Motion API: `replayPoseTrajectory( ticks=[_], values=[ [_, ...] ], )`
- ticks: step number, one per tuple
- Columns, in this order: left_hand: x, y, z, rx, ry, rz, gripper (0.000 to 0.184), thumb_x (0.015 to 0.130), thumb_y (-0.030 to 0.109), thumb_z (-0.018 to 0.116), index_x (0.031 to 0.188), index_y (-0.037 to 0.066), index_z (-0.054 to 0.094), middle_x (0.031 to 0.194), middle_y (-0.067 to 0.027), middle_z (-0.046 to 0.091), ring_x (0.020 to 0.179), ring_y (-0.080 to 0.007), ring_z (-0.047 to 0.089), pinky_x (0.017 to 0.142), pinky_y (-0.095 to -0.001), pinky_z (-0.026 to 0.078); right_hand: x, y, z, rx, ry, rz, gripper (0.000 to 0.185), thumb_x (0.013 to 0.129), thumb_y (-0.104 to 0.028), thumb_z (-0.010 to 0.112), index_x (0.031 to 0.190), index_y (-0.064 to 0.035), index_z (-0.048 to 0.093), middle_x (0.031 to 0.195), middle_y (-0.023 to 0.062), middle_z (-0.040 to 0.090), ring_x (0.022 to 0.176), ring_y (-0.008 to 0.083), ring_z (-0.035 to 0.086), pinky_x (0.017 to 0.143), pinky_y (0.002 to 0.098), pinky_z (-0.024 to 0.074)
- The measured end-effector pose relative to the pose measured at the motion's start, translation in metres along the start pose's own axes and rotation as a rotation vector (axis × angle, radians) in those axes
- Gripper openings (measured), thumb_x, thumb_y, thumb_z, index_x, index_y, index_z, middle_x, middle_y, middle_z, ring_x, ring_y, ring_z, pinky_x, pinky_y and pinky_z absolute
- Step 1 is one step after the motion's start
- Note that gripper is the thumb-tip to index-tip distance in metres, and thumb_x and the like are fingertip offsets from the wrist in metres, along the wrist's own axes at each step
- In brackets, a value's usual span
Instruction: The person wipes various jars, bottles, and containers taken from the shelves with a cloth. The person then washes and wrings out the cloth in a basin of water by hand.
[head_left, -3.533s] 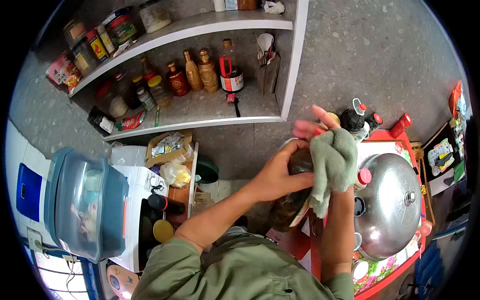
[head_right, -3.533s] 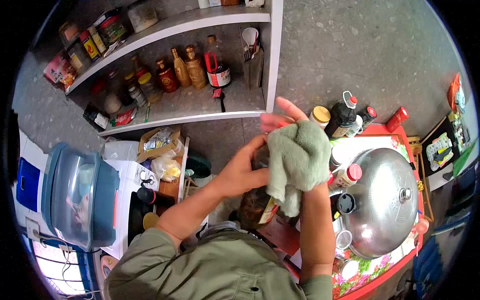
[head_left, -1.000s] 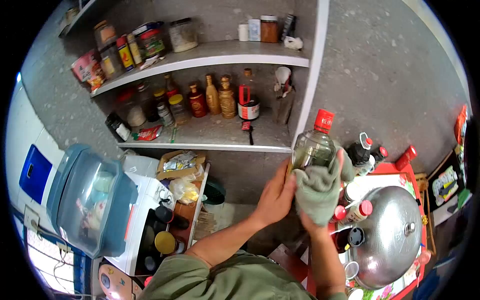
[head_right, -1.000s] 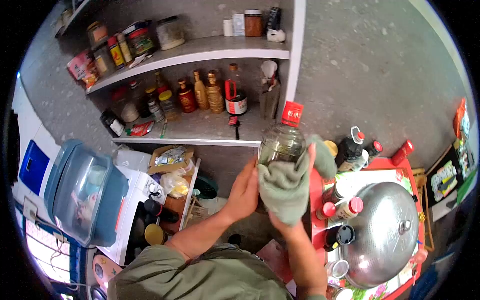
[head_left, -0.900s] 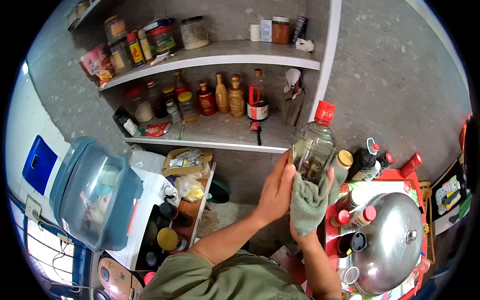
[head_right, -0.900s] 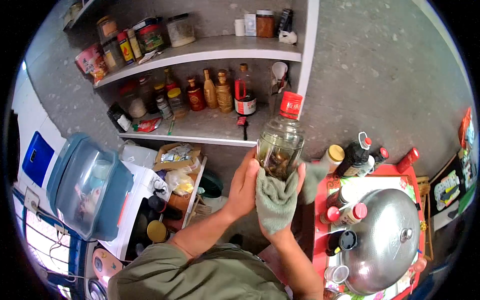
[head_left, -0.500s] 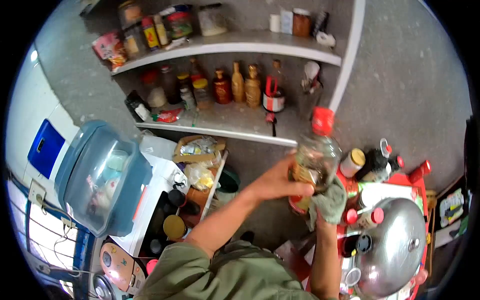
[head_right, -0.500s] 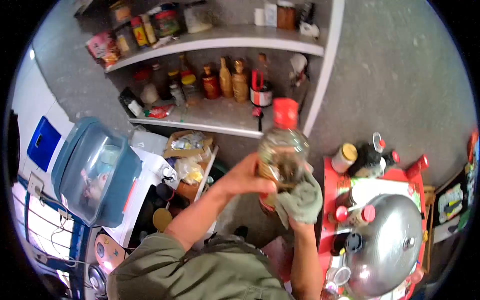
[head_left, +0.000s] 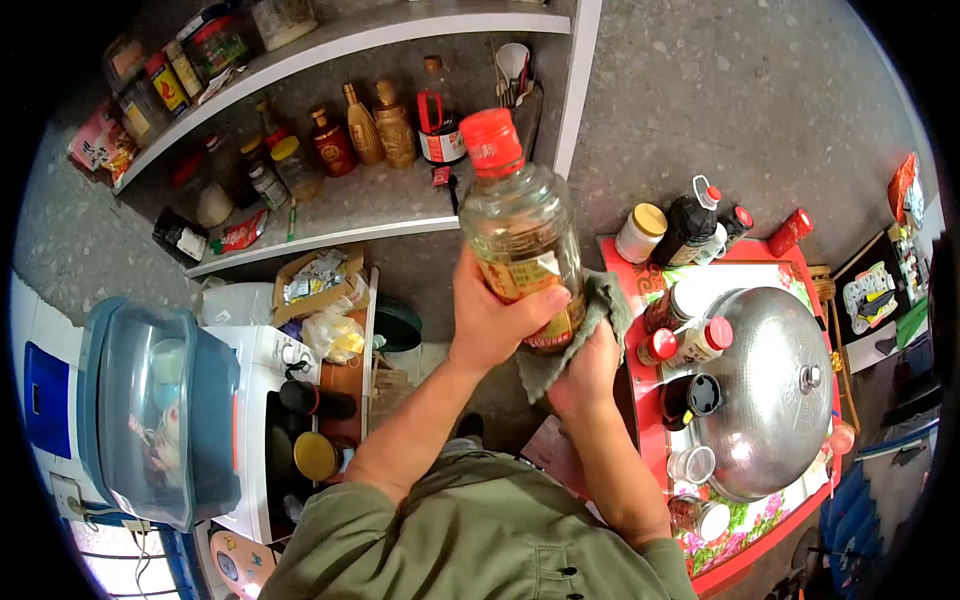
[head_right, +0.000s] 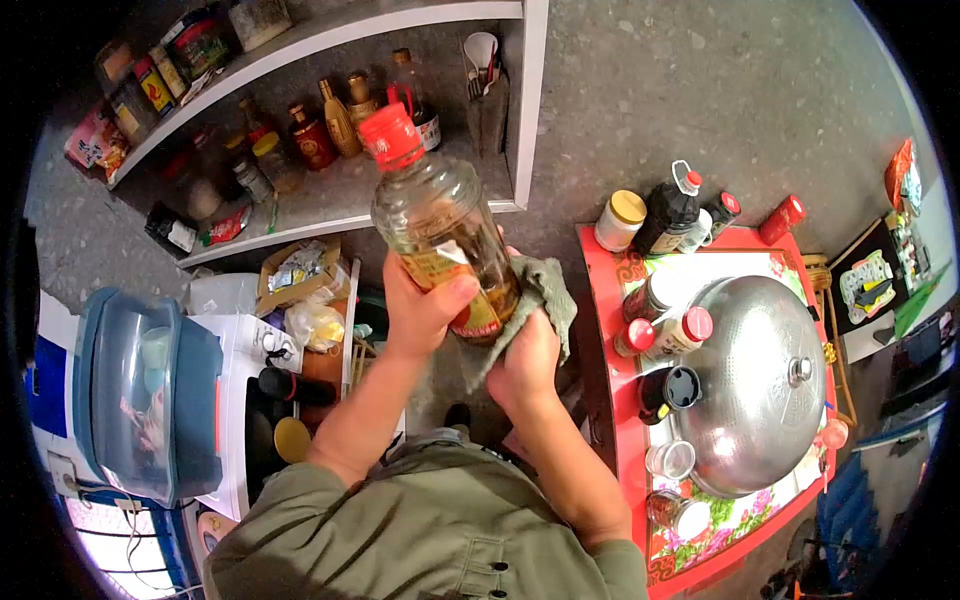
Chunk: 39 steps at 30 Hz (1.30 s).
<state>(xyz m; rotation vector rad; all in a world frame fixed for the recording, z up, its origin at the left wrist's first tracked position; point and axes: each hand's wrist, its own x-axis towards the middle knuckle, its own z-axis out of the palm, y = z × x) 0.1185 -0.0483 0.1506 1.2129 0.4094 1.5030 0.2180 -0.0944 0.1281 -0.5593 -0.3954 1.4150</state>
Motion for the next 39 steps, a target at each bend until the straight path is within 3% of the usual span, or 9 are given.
replayPoseTrajectory(
  ticks=[5, 7, 11, 17, 19, 25, 28, 32, 39],
  values=[
    [0.006, 0.003, 0.004, 0.155, -0.009, 0.076, 0.083, 0.061, 0.01, 0.086, 0.128, 0.001, 0.038, 0.11, -0.0079, 0.057, 0.099, -0.0141, 0.057, 0.087, -0.0312, 0.047, -0.001, -0.004, 0.007, 0.036, -0.018, 0.109, 0.04, 0.1, -0.031, 0.039, 0.123, -0.0004, 0.052, 0.124, 0.0099, 0.056, 0.112, 0.0213, 0.054, 0.098, 0.0375, 0.0425],
    [0.007, -0.003, 0.004, 0.341, 0.008, 0.301, 0.09, 0.061, 0.015, 0.088, 0.131, 0.0, 0.034, 0.111, -0.01, 0.057, 0.104, -0.016, 0.056, 0.09, -0.0327, 0.046, 0.002, -0.004, 0.012, -0.049, 0.052, 0.133, 0.04, 0.099, -0.03, 0.041, 0.123, 0.0004, 0.051, 0.123, 0.0099, 0.056, 0.111, 0.021, 0.055, 0.097, 0.0373, 0.0429],
    [0.001, -0.017, -0.005, 0.599, -0.006, 0.363, 0.088, 0.058, 0.028, 0.089, 0.127, -0.002, 0.041, 0.117, -0.0175, 0.054, 0.105, -0.0288, 0.057, 0.092, -0.0389, 0.045, 0.009, 0.007, 0.008, -0.207, 0.116, 0.041, 0.037, 0.098, -0.026, 0.046, 0.125, -0.0006, 0.051, 0.124, 0.0088, 0.056, 0.113, 0.0198, 0.054, 0.098, 0.0361, 0.0421],
    [-0.021, -0.022, -0.026, 0.708, -0.084, 0.137, 0.096, 0.06, 0.03, 0.087, 0.135, -0.003, 0.036, 0.124, -0.0161, 0.049, 0.118, -0.0288, 0.047, 0.103, -0.0411, 0.035, 0.026, 0.037, -0.039, -0.025, 0.121, 0.075, 0.031, 0.093, -0.013, 0.048, 0.12, 0.0018, 0.053, 0.119, 0.0135, 0.058, 0.105, 0.0223, 0.06, 0.092, 0.0388, 0.049],
    [-0.015, -0.021, -0.04, 0.682, -0.304, 0.05, 0.093, 0.061, 0.025, 0.085, 0.135, -0.002, 0.037, 0.125, -0.0151, 0.048, 0.12, -0.0291, 0.045, 0.104, -0.0402, 0.033, 0.03, 0.043, -0.051, -0.156, 0.28, 0.091, 0.029, 0.092, -0.013, 0.049, 0.116, 0.0034, 0.056, 0.115, 0.0143, 0.06, 0.102, 0.0228, 0.061, 0.091, 0.0391, 0.05],
    [-0.002, -0.043, -0.066, 0.36, -0.28, -0.224, 0.076, 0.059, 0.021, 0.084, 0.123, 0.002, 0.046, 0.111, -0.0084, 0.057, 0.104, -0.0188, 0.055, 0.095, -0.0358, 0.042, 0.039, 0.066, -0.051, -0.099, 0.345, 0.321, 0.034, 0.096, -0.025, 0.046, 0.119, -0.0007, 0.054, 0.121, 0.0119, 0.057, 0.107, 0.0234, 0.058, 0.091, 0.0392, 0.0478],
    [-0.003, -0.058, -0.068, 0.378, -0.024, -0.032, 0.076, 0.06, 0.014, 0.084, 0.124, 0.001, 0.045, 0.114, -0.0103, 0.058, 0.103, -0.0177, 0.057, 0.093, -0.0332, 0.045, 0.048, 0.077, -0.049, -0.004, 0.189, 0.287, 0.047, 0.1, -0.038, 0.032, 0.129, -0.0055, 0.048, 0.128, 0.0096, 0.053, 0.114, 0.024, 0.054, 0.096, 0.0397, 0.0451],
    [-0.001, -0.076, -0.08, 0.407, 0.041, -0.007, 0.08, 0.061, 0.02, 0.085, 0.127, 0.001, 0.044, 0.116, -0.0121, 0.058, 0.105, -0.021, 0.058, 0.092, -0.0351, 0.046, 0.059, 0.087, -0.054, 0.099, 0.063, 0.361, 0.047, 0.098, -0.041, 0.038, 0.131, -0.0083, 0.047, 0.131, 0.0067, 0.053, 0.12, 0.0226, 0.051, 0.102, 0.0375, 0.0419],
    [0.004, -0.07, -0.098, 0.789, -0.135, 0.247, 0.084, 0.058, 0.028, 0.085, 0.127, 0.004, 0.045, 0.118, -0.0168, 0.055, 0.108, -0.035, 0.056, 0.093, -0.043, 0.044, 0.08, 0.108, -0.064, -0.036, 0.249, 0.301, 0.045, 0.097, -0.039, 0.041, 0.13, -0.0085, 0.048, 0.129, 0.0076, 0.054, 0.117, 0.0222, 0.053, 0.098, 0.0375, 0.0444]
  ],
)
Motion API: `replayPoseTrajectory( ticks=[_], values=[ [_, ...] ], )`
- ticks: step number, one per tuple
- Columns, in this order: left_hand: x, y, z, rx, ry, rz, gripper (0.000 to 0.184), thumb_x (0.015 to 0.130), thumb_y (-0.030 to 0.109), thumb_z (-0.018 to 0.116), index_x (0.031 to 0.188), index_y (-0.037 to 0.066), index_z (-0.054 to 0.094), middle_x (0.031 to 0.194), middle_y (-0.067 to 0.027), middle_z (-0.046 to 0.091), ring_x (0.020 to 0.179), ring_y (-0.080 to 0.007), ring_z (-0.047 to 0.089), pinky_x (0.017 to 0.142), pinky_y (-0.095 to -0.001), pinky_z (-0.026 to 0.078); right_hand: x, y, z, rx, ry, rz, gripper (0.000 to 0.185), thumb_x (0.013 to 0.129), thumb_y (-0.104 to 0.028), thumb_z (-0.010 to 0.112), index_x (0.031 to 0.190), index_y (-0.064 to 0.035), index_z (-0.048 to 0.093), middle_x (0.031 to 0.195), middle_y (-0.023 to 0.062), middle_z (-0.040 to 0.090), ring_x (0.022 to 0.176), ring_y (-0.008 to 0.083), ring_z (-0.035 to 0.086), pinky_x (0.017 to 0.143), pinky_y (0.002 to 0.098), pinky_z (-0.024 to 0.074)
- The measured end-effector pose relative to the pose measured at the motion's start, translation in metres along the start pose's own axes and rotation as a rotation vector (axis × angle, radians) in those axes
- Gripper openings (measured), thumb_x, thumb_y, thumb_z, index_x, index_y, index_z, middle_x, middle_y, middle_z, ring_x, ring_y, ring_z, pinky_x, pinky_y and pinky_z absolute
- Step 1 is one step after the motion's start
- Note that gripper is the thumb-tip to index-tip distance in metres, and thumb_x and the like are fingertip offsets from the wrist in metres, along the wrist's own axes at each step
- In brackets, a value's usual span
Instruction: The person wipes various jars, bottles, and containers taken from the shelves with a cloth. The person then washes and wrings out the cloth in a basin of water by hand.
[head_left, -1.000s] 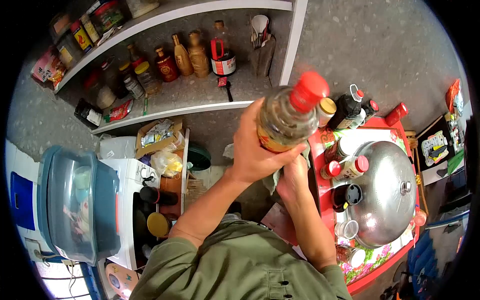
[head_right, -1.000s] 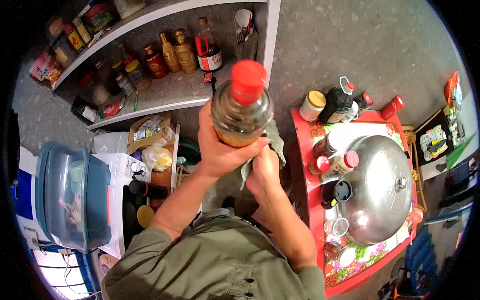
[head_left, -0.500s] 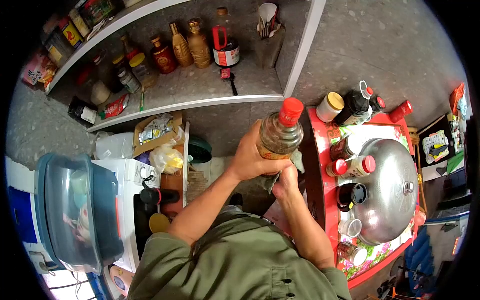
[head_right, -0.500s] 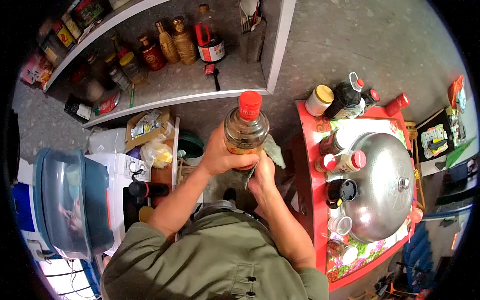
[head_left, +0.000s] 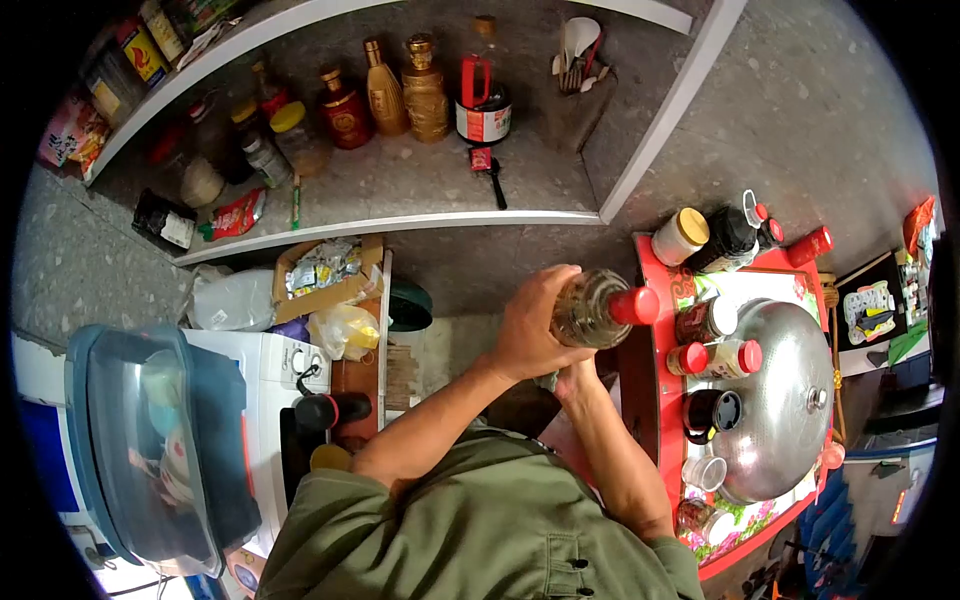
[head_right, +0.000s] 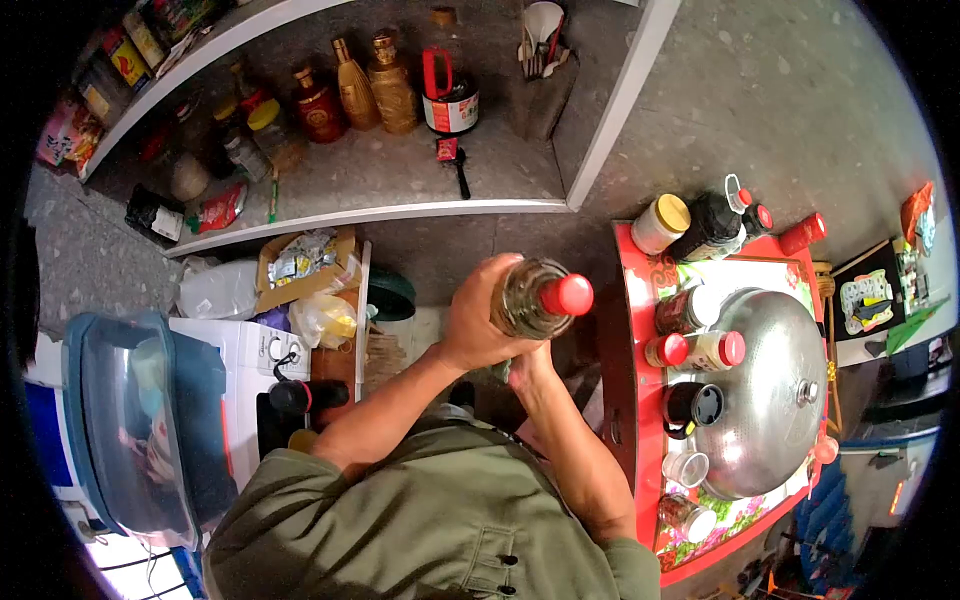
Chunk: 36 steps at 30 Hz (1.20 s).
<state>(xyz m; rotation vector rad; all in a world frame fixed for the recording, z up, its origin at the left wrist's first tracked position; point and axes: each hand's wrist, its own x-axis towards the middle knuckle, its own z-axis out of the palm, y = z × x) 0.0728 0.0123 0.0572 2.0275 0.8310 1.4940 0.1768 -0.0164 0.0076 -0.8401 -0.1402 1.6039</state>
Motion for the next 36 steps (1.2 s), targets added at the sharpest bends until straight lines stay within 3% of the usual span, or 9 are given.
replayPoseTrajectory(
  ticks=[11, 14, 16, 18, 22, 24, 26, 32, 36],
  values=[
    [0.01, -0.019, -0.023, 0.084, -0.104, 0.139, 0.086, 0.056, 0.029, 0.088, 0.125, 0.002, 0.045, 0.121, -0.0182, 0.054, 0.109, -0.037, 0.055, 0.094, -0.044, 0.043, 0.002, 0.017, 0.037, -0.036, 0.065, -0.042, 0.047, 0.098, -0.04, 0.041, 0.132, -0.0079, 0.047, 0.13, 0.0079, 0.053, 0.118, 0.0233, 0.052, 0.1, 0.0369, 0.0431],
    [0.016, -0.017, -0.037, 0.028, -0.126, 0.079, 0.087, 0.058, 0.028, 0.088, 0.127, 0.002, 0.042, 0.122, -0.0168, 0.053, 0.111, -0.0321, 0.055, 0.096, -0.0417, 0.042, 0.002, 0.014, 0.036, -0.194, 0.046, -0.071, 0.047, 0.098, -0.04, 0.042, 0.132, -0.0076, 0.047, 0.13, 0.0082, 0.053, 0.118, 0.0234, 0.052, 0.1, 0.0371, 0.0432],
    [0.023, -0.013, -0.049, -0.154, -0.074, -0.257, 0.09, 0.059, 0.026, 0.088, 0.13, 0.001, 0.039, 0.124, -0.015, 0.052, 0.114, -0.0253, 0.054, 0.099, -0.0384, 0.042, 0.014, 0.012, 0.026, -0.489, 0.004, -0.103, 0.047, 0.097, -0.039, 0.043, 0.132, -0.0071, 0.047, 0.128, 0.0093, 0.054, 0.117, 0.0232, 0.053, 0.098, 0.0381, 0.0441],
    [0.044, -0.015, -0.069, -0.193, 0.013, -0.279, 0.095, 0.057, 0.026, 0.089, 0.132, 0.0, 0.037, 0.12, -0.0125, 0.055, 0.111, -0.0224, 0.056, 0.097, -0.0374, 0.043, 0.011, -0.005, 0.028, -0.282, 0.2, 0.144, 0.05, 0.093, -0.042, 0.054, 0.126, -0.0042, 0.052, 0.118, 0.0099, 0.057, 0.1, 0.0151, 0.058, 0.078, 0.0276, 0.0512],
    [0.074, -0.06, -0.12, -0.166, 0.153, -0.29, 0.074, 0.065, 0.019, 0.085, 0.124, 0.004, 0.043, 0.112, -0.0096, 0.059, 0.1, -0.0195, 0.061, 0.086, -0.0346, 0.05, -0.008, -0.046, 0.025, -0.02, 0.111, -0.255, 0.047, 0.091, -0.044, 0.057, 0.125, -0.0117, 0.052, 0.114, 0.0017, 0.057, 0.082, 0.0105, 0.06, 0.064, 0.0228, 0.0532],
    [0.084, -0.101, -0.147, -0.183, 0.221, -0.331, 0.06, 0.068, 0.015, 0.083, 0.115, 0.007, 0.047, 0.104, -0.0074, 0.062, 0.091, -0.0161, 0.062, 0.082, -0.0338, 0.052, -0.03, -0.065, 0.023, 0.025, -0.323, -0.217, 0.034, 0.097, -0.042, 0.046, 0.109, -0.012, 0.056, 0.087, 0.003, 0.062, 0.067, 0.0113, 0.059, 0.055, 0.0221, 0.0512],
    [0.098, -0.132, -0.165, -0.165, 0.276, -0.227, 0.054, 0.07, 0.015, 0.082, 0.111, 0.006, 0.049, 0.099, -0.0062, 0.064, 0.085, -0.0156, 0.063, 0.081, -0.0335, 0.052, -0.044, -0.069, 0.03, -0.051, -0.204, -0.308, 0.034, 0.097, -0.042, 0.045, 0.103, -0.0109, 0.057, 0.078, 0.0027, 0.06, 0.064, 0.0125, 0.058, 0.053, 0.0234, 0.0503],
    [0.131, -0.205, -0.2, 0.041, 0.306, -0.342, 0.066, 0.066, 0.021, 0.086, 0.117, 0.002, 0.048, 0.108, -0.0103, 0.062, 0.098, -0.0201, 0.061, 0.087, -0.034, 0.049, -0.042, -0.062, -0.006, 0.127, -0.192, -0.353, 0.026, 0.096, -0.037, 0.048, 0.099, -0.0124, 0.057, 0.088, 0.0034, 0.06, 0.073, 0.0156, 0.058, 0.071, 0.0285, 0.0507],
    [0.141, -0.224, -0.212, 0.066, 0.239, -0.454, 0.072, 0.065, 0.025, 0.086, 0.122, 0.001, 0.048, 0.117, -0.0121, 0.06, 0.105, -0.0217, 0.059, 0.09, -0.0337, 0.047, -0.044, -0.058, -0.031, 0.129, -0.088, -0.448, 0.03, 0.098, -0.041, 0.044, 0.107, -0.0143, 0.052, 0.097, 0.0027, 0.056, 0.08, 0.0162, 0.059, 0.069, 0.0342, 0.0548]
  ],
)
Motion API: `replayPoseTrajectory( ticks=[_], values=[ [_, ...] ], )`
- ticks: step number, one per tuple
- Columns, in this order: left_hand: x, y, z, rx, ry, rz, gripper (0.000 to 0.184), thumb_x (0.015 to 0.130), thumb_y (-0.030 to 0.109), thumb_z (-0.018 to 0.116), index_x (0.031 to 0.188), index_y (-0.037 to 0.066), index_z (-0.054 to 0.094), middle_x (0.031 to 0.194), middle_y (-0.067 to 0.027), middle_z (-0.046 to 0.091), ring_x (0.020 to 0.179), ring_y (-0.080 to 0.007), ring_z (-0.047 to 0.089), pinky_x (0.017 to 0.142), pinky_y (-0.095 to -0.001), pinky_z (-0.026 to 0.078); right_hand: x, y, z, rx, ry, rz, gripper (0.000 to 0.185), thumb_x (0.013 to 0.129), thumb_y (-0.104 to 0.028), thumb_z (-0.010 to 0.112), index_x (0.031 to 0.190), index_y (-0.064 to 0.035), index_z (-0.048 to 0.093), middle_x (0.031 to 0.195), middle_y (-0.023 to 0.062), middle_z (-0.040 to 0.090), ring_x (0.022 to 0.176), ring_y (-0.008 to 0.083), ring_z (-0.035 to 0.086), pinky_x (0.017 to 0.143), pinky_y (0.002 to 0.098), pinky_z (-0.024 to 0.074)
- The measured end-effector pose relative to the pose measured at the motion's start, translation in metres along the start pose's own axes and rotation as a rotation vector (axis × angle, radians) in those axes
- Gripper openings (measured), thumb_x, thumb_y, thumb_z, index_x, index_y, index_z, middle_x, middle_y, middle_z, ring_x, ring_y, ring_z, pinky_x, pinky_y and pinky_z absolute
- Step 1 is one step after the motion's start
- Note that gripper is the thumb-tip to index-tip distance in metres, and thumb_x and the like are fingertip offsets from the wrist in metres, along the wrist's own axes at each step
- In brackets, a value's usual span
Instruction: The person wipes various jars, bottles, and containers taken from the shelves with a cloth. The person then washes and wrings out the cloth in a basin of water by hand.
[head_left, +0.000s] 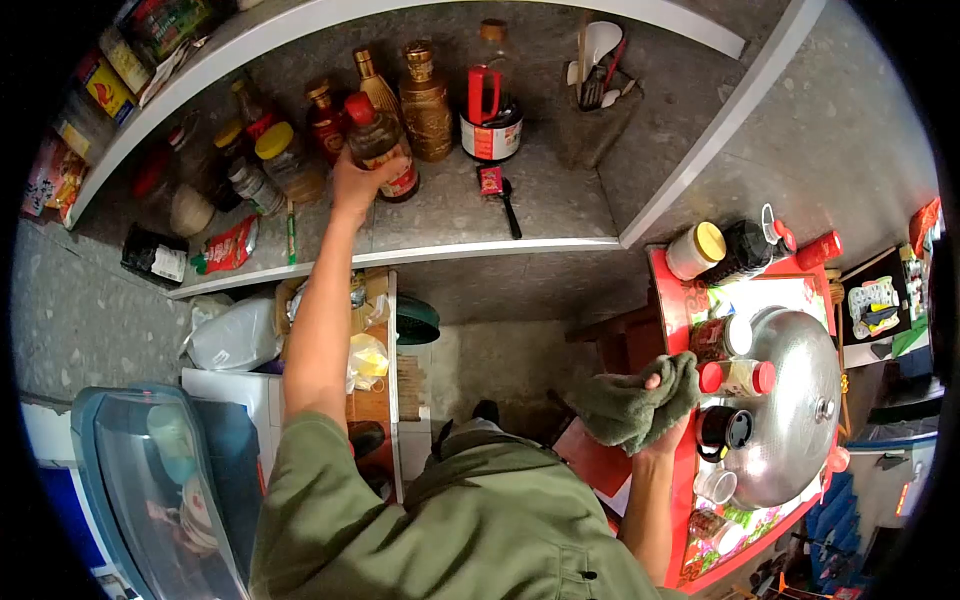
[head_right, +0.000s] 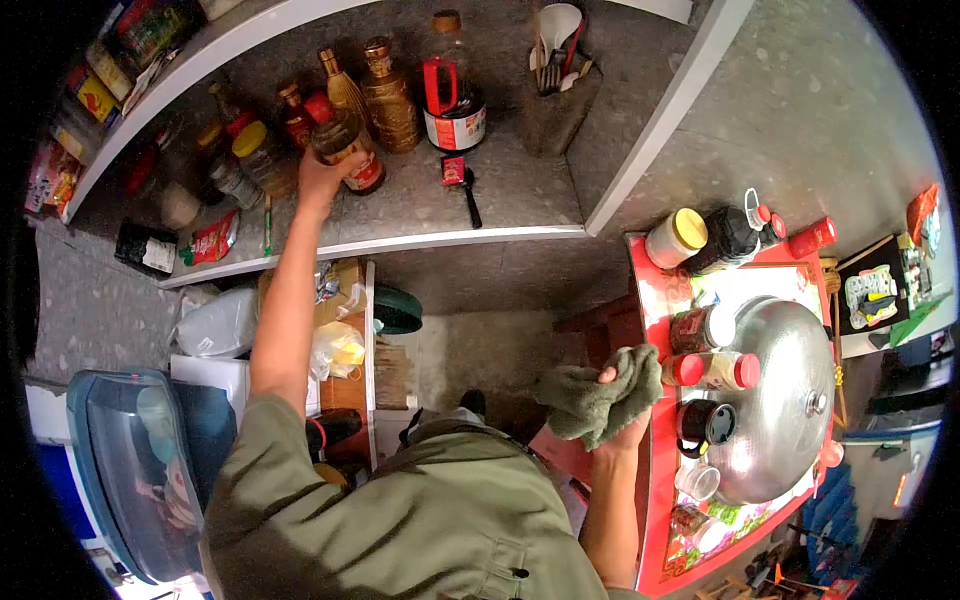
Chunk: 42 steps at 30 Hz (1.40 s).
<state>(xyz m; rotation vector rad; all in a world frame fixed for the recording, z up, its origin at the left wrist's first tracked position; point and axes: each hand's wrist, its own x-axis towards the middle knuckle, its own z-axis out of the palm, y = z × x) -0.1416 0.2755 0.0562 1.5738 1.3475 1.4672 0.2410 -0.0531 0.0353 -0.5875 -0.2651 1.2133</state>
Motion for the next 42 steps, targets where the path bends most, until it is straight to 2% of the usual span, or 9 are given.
replayPoseTrajectory(
  ticks=[12, 18, 20, 25, 28, 31, 36, 38, 42],
  values=[
    [0.028, -0.006, -0.009, 0.264, -0.048, -0.021, 0.084, 0.07, 0.031, 0.083, 0.133, -0.001, 0.037, 0.129, -0.018, 0.051, 0.119, -0.0284, 0.05, 0.1, -0.0389, 0.041, -0.015, -0.02, 0.012, -0.173, -0.145, 0.085, 0.065, 0.092, -0.054, 0.045, 0.134, -0.0056, 0.044, 0.121, 0.0142, 0.057, 0.106, 0.0245, 0.059, 0.085, 0.0384, 0.053],
    [-0.04, 0.033, 0.008, 0.466, 0.358, 0.226, 0.059, 0.08, 0.025, 0.073, 0.124, -0.002, 0.045, 0.114, -0.0174, 0.058, 0.106, -0.0286, 0.056, 0.092, -0.0391, 0.045, -0.002, -0.04, 0.012, -0.532, -0.115, 0.062, 0.058, 0.094, -0.03, 0.053, 0.142, -0.0031, 0.034, 0.126, 0.0127, 0.055, 0.108, 0.0226, 0.057, 0.095, 0.0368, 0.0476],
    [-0.104, 0.093, 0.048, -0.118, 0.065, 0.077, 0.04, 0.085, 0.019, 0.069, 0.116, 0.003, 0.05, 0.096, -0.0084, 0.062, 0.092, -0.0186, 0.059, 0.086, -0.0355, 0.047, 0.013, -0.039, 0.011, -0.152, -0.297, 0.268, 0.055, 0.094, -0.026, 0.053, 0.141, -0.0015, 0.035, 0.126, 0.0129, 0.054, 0.108, 0.0213, 0.058, 0.093, 0.0367, 0.0483],
    [-0.207, 0.131, 0.134, -0.38, -1.171, -0.074, 0.049, 0.092, 0.018, 0.061, 0.134, 0.004, 0.04, 0.14, -0.0086, 0.04, 0.13, -0.0193, 0.037, 0.101, -0.0371, 0.039, 0.023, -0.025, 0.034, -0.516, -0.393, 0.333, 0.045, 0.091, -0.029, 0.052, 0.126, 0.0, 0.054, 0.121, 0.0095, 0.058, 0.103, 0.0163, 0.056, 0.091, 0.0313, 0.0452],
    [-0.203, 0.153, 0.13, -0.489, -1.272, -0.251, 0.027, 0.094, 0.019, 0.059, 0.112, -0.001, 0.061, 0.094, -0.0001, 0.061, 0.087, -0.0077, 0.053, 0.073, -0.0257, 0.046, 0.025, -0.047, 0.066, -0.762, -0.517, 0.195, 0.042, 0.095, -0.031, 0.046, 0.118, 0.002, 0.058, 0.118, 0.0078, 0.059, 0.104, 0.0179, 0.055, 0.092, 0.031, 0.0434],
    [-0.18, 0.165, 0.103, -0.356, -1.022, -0.056, 0.024, 0.094, 0.021, 0.059, 0.102, -0.001, 0.065, 0.073, 0.0071, 0.058, 0.064, -0.0009, 0.046, 0.053, -0.0215, 0.038, 0.024, -0.081, 0.092, -1.067, -0.282, 0.092, 0.038, 0.096, -0.028, 0.047, 0.116, 0.0026, 0.059, 0.111, 0.0065, 0.062, 0.102, 0.0162, 0.056, 0.09, 0.0306, 0.0447],
    [-0.168, 0.183, 0.093, -0.714, -0.757, -0.191, 0.024, 0.097, 0.016, 0.052, 0.113, 0.002, 0.062, 0.096, 0.0002, 0.066, 0.082, -0.0053, 0.059, 0.073, -0.0232, 0.048, 0.044, -0.073, 0.093, -0.671, 0.034, 0.033, 0.034, 0.096, -0.031, 0.048, 0.102, -0.0006, 0.063, 0.081, 0.0035, 0.065, 0.07, 0.0107, 0.059, 0.067, 0.0242, 0.0479],
    [-0.156, 0.2, 0.091, -0.828, -0.782, -0.378, 0.024, 0.099, 0.019, 0.048, 0.109, 0.004, 0.064, 0.099, -0.0015, 0.067, 0.087, -0.0093, 0.062, 0.078, -0.0267, 0.05, 0.049, -0.095, 0.088, -0.545, -0.275, 0.279, 0.036, 0.097, -0.032, 0.046, 0.102, -0.0004, 0.062, 0.069, 0.0036, 0.06, 0.057, 0.0099, 0.055, 0.055, 0.0234, 0.0451],
    [-0.142, 0.184, 0.101, -0.187, -0.71, -0.074, 0.028, 0.097, 0.028, 0.051, 0.098, 0.002, 0.061, 0.079, -0.0057, 0.063, 0.07, -0.0104, 0.052, 0.062, -0.031, 0.044, 0.049, -0.048, 0.066, -0.866, -0.081, -0.33, 0.033, 0.1, -0.026, 0.041, 0.086, -0.0008, 0.057, 0.061, 0.0033, 0.054, 0.047, 0.0099, 0.049, 0.042, 0.0246, 0.039]
  ],
)
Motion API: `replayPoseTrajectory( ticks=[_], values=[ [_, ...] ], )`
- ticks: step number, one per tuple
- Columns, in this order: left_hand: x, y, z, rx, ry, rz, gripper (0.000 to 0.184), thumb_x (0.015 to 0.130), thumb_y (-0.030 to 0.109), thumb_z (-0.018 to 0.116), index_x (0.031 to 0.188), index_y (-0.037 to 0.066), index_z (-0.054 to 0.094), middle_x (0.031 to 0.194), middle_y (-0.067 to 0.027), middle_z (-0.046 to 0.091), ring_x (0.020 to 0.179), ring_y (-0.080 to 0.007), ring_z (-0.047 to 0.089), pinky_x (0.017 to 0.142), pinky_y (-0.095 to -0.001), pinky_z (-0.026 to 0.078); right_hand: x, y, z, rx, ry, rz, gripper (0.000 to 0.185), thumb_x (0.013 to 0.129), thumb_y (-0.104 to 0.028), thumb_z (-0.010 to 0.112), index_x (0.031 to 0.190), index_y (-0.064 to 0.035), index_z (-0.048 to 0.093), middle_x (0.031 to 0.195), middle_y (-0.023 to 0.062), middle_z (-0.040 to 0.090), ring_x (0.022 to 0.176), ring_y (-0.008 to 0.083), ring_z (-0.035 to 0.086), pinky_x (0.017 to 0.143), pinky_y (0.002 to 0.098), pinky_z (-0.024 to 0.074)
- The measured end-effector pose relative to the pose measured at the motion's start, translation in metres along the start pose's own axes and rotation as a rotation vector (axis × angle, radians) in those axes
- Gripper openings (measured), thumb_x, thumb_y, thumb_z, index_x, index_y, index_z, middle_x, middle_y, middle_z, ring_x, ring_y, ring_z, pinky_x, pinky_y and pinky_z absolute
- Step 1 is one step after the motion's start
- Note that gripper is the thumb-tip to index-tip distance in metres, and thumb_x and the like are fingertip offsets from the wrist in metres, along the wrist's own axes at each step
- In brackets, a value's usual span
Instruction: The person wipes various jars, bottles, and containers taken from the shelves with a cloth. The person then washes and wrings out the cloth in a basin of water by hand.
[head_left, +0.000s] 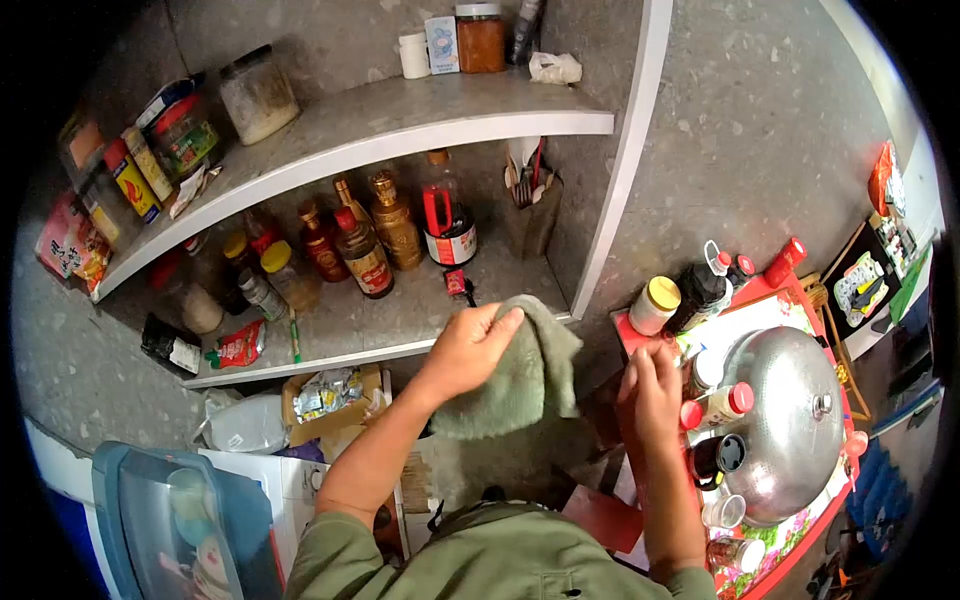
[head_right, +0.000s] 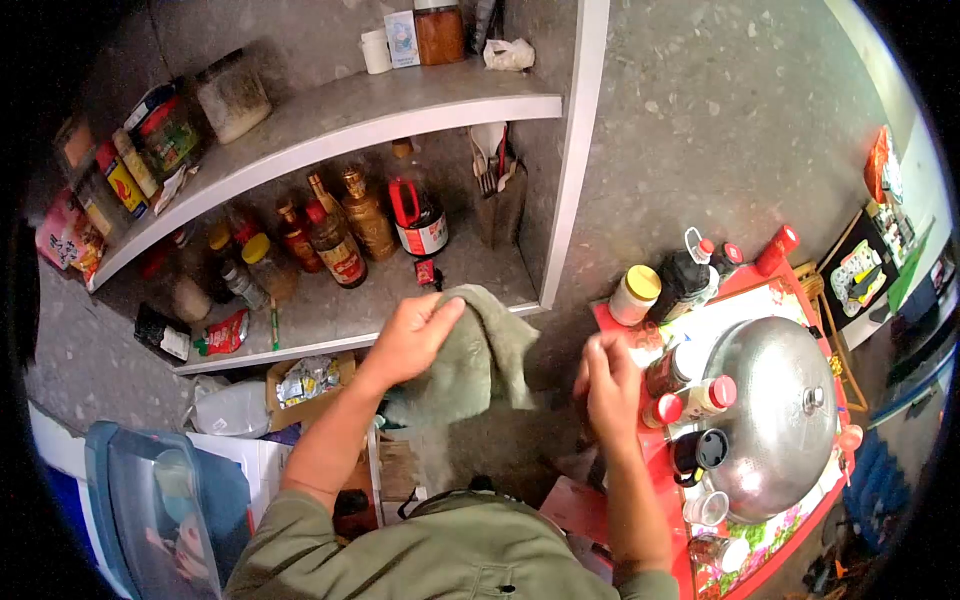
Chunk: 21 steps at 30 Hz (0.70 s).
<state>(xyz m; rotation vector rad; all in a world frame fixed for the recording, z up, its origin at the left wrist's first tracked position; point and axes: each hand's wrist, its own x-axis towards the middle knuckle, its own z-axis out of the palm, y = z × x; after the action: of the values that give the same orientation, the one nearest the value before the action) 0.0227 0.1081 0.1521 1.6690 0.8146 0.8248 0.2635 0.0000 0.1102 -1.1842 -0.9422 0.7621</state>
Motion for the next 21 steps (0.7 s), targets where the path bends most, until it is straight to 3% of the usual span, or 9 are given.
replayPoseTrajectory(
  ticks=[1, 4, 6, 8, 13, 14, 16, 18, 21],
  values=[
    [0.003, 0.003, 0.004, 0.346, 0.096, 0.088, 0.034, 0.096, 0.033, 0.051, 0.089, 0.001, 0.059, 0.065, -0.0091, 0.058, 0.056, -0.0115, 0.044, 0.052, -0.0341, 0.039, -0.011, 0.014, -0.001, 0.118, -0.101, 0.047, 0.03, 0.099, -0.024, 0.041, 0.085, -0.0023, 0.055, 0.062, 0.005, 0.055, 0.049, 0.0118, 0.052, 0.044, 0.0252, 0.0432],
    [0.007, -0.009, 0.034, 0.545, -0.011, 0.293, 0.03, 0.094, 0.03, 0.049, 0.097, 0.001, 0.059, 0.076, -0.0194, 0.061, 0.062, -0.0291, 0.061, 0.057, -0.042, 0.047, -0.044, 0.042, 0.032, 0.616, -0.4, 0.436, 0.032, 0.098, -0.033, 0.046, 0.107, -0.0026, 0.055, 0.089, 0.0102, 0.063, 0.08, 0.018, 0.063, 0.071, 0.0356, 0.0532],
    [0.002, -0.009, 0.058, 0.695, -0.197, 0.354, 0.033, 0.092, 0.032, 0.05, 0.107, 0.004, 0.059, 0.085, -0.0197, 0.061, 0.076, -0.037, 0.062, 0.066, -0.0463, 0.049, -0.046, 0.065, 0.059, 0.815, -0.171, 0.583, 0.033, 0.098, -0.031, 0.045, 0.116, -0.0051, 0.052, 0.105, 0.0118, 0.061, 0.095, 0.0193, 0.061, 0.08, 0.0369, 0.0516],
    [-0.006, 0.002, 0.074, 0.855, -0.452, 0.363, 0.032, 0.09, 0.033, 0.052, 0.108, 0.006, 0.056, 0.087, -0.0174, 0.059, 0.078, -0.0357, 0.062, 0.069, -0.0478, 0.05, -0.045, 0.079, 0.059, 0.857, -0.163, 0.596, 0.03, 0.094, -0.029, 0.047, 0.117, -0.0099, 0.053, 0.115, 0.0055, 0.058, 0.105, 0.019, 0.056, 0.089, 0.0371, 0.0471],
    [-0.008, 0.074, 0.056, 0.634, -0.726, 0.469, 0.032, 0.083, 0.029, 0.062, 0.099, 0.002, 0.062, 0.087, -0.0174, 0.065, 0.079, -0.0335, 0.065, 0.068, -0.0445, 0.051, -0.024, 0.1, 0.06, 1.073, -0.397, -0.017, 0.034, 0.095, -0.031, 0.046, 0.121, -0.0098, 0.049, 0.113, 0.0085, 0.056, 0.102, 0.0221, 0.058, 0.085, 0.0369, 0.0499],
    [0.005, 0.105, 0.036, 0.576, -0.763, 0.399, 0.03, 0.086, 0.03, 0.061, 0.1, 0.003, 0.061, 0.09, -0.0152, 0.065, 0.083, -0.0304, 0.065, 0.07, -0.0423, 0.051, -0.022, 0.062, 0.061, 1.04, -0.346, 0.194, 0.036, 0.095, -0.031, 0.047, 0.123, -0.0096, 0.047, 0.112, 0.0078, 0.056, 0.099, 0.0227, 0.058, 0.083, 0.0376, 0.05],
    [0.036, 0.139, -0.009, 0.556, -0.213, 0.66, 0.022, 0.085, 0.023, 0.064, 0.092, 0.002, 0.065, 0.087, -0.0098, 0.069, 0.081, -0.0216, 0.066, 0.07, -0.036, 0.051, -0.016, -0.006, 0.07, 1.098, -0.153, 0.446, 0.027, 0.087, -0.031, 0.056, 0.106, -0.0109, 0.058, 0.093, 0.0052, 0.059, 0.088, 0.024, 0.058, 0.078, 0.0376, 0.049],
    [0.085, 0.174, -0.066, 0.607, 0.179, 0.585, 0.027, 0.085, 0.025, 0.067, 0.097, 0.0, 0.066, 0.083, -0.0062, 0.067, 0.074, -0.012, 0.061, 0.067, -0.0293, 0.05, -0.021, -0.016, 0.06, 0.983, -0.157, 0.474, 0.026, 0.086, -0.032, 0.056, 0.102, -0.0115, 0.059, 0.091, 0.005, 0.059, 0.086, 0.0242, 0.058, 0.077, 0.0384, 0.0483],
    [0.183, 0.199, -0.167, 1.0, 0.514, 0.41, 0.05, 0.081, 0.035, 0.068, 0.114, -0.002, 0.061, 0.086, -0.0139, 0.067, 0.075, -0.0202, 0.064, 0.064, -0.0332, 0.053, -0.041, 0.005, 0.037, 0.793, -0.174, 0.477, 0.024, 0.085, -0.032, 0.056, 0.098, -0.0124, 0.06, 0.088, 0.0047, 0.059, 0.085, 0.0245, 0.059, 0.075, 0.0396, 0.0474]
  ],
)
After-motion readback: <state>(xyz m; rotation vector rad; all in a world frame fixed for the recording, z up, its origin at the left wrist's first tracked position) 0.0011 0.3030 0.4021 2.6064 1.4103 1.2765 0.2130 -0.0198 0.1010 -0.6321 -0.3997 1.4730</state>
